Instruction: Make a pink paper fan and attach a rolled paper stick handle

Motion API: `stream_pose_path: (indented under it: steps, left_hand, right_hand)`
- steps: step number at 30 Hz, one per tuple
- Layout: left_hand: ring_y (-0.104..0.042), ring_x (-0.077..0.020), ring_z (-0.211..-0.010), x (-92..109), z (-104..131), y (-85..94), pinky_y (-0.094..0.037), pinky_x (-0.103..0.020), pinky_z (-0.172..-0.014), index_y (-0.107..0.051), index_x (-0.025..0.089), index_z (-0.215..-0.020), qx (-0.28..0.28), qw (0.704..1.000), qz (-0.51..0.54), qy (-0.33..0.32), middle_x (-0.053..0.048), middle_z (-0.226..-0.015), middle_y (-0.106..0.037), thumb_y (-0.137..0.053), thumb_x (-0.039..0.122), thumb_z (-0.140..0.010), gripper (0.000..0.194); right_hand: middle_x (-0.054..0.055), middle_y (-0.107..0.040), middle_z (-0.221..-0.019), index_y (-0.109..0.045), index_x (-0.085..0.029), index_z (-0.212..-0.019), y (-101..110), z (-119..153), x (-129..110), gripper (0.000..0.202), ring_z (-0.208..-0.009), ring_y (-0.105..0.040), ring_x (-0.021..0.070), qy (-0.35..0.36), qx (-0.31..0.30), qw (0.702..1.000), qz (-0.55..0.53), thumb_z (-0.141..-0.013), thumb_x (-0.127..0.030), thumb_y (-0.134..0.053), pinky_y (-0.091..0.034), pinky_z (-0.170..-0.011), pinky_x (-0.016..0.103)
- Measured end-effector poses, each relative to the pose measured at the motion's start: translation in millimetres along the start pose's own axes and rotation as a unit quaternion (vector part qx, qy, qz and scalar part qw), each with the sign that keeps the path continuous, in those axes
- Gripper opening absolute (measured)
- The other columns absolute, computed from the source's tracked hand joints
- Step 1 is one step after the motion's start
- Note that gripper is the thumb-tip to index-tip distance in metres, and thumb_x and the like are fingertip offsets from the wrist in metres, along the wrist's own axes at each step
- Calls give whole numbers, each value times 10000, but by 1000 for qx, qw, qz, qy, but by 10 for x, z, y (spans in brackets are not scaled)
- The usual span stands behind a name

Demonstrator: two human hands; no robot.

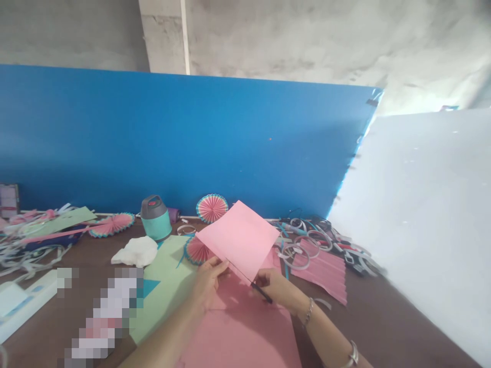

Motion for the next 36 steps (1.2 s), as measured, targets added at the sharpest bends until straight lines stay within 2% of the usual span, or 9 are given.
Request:
stream_pose_path:
  steps: [7,11,15,19,26,29,32,34,36]
  left_hand:
    - [-646,-121,-564,36,50,-73,-510,-188,-524,-685,102,-761,9,1000,6,10,-57,-689,-714,-790,178,-580,222]
    - [-648,-140,-554,49,56,-84,-514,-216,-527,-678,103,-771,0,1000,0,18,-56,-666,-707,-776,176,-599,211]
    - [-634,-113,-571,30,-9,2,-491,-188,-529,-675,128,-797,44,999,6,-10,-28,-684,-700,-784,241,-611,243]
    - [-607,-86,-566,38,-64,80,-480,-172,-553,-660,144,-717,74,997,15,-33,7,-638,-667,-804,257,-584,226]
    - [-608,-105,-587,54,-17,38,-463,-192,-568,-682,122,-684,45,999,0,-21,-16,-649,-677,-832,289,-518,280]
    - [-616,-125,-617,37,-13,27,-462,-214,-592,-699,119,-731,14,999,-21,-23,-36,-688,-694,-814,324,-546,299]
    - [-619,-127,-637,23,-22,32,-459,-213,-601,-707,124,-754,8,999,-38,-30,-40,-708,-699,-804,333,-564,299]
    - [-614,-119,-619,22,-24,29,-456,-204,-588,-710,124,-754,11,999,-39,-30,-41,-710,-701,-808,325,-559,297]
    - [-610,-118,-608,27,-18,14,-455,-203,-583,-713,124,-763,7,999,-32,-31,-44,-716,-705,-810,316,-557,298]
  right_hand:
    - [-59,-494,-475,-592,-124,-621,2,-15,21,201,-437,-405,53,21,39,999,27,-574,-273,-719,-298,-420,173]
    - [-56,-506,-489,-609,-123,-659,8,-15,5,235,-442,-412,58,17,32,999,18,-567,-305,-726,-307,-424,175]
    - [-61,-492,-480,-603,-128,-644,10,-8,-21,245,-434,-405,56,17,38,999,16,-557,-318,-730,-297,-419,174]
    - [-65,-473,-453,-586,-130,-613,20,-6,-31,242,-415,-403,57,11,44,999,21,-542,-310,-730,-293,-409,177]
    - [-32,-562,-549,-668,-121,-699,5,13,-67,192,-447,-379,43,53,-8,998,-22,-588,-275,-698,-284,-411,162]
    - [-22,-566,-529,-660,-116,-674,5,42,-112,163,-445,-410,52,24,22,999,-4,-601,-262,-667,-299,-405,163]
    - [-30,-515,-453,-651,-107,-656,13,72,-170,162,-413,-410,56,-6,55,998,29,-630,-267,-637,-317,-398,169]
    - [-29,-518,-453,-670,-105,-702,13,73,-185,171,-402,-410,57,-6,47,998,30,-642,-257,-621,-334,-396,172]
    - [-12,-583,-537,-688,-114,-799,11,58,-169,217,-416,-429,58,5,35,999,9,-625,-219,-610,-362,-404,173]
Point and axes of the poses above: each hand's wrist, its own z-axis away from the middle knuckle, its own y-axis out of the back of the hand, x = y × z, the point moved 1 cm from there along -z, towards the middle knuckle
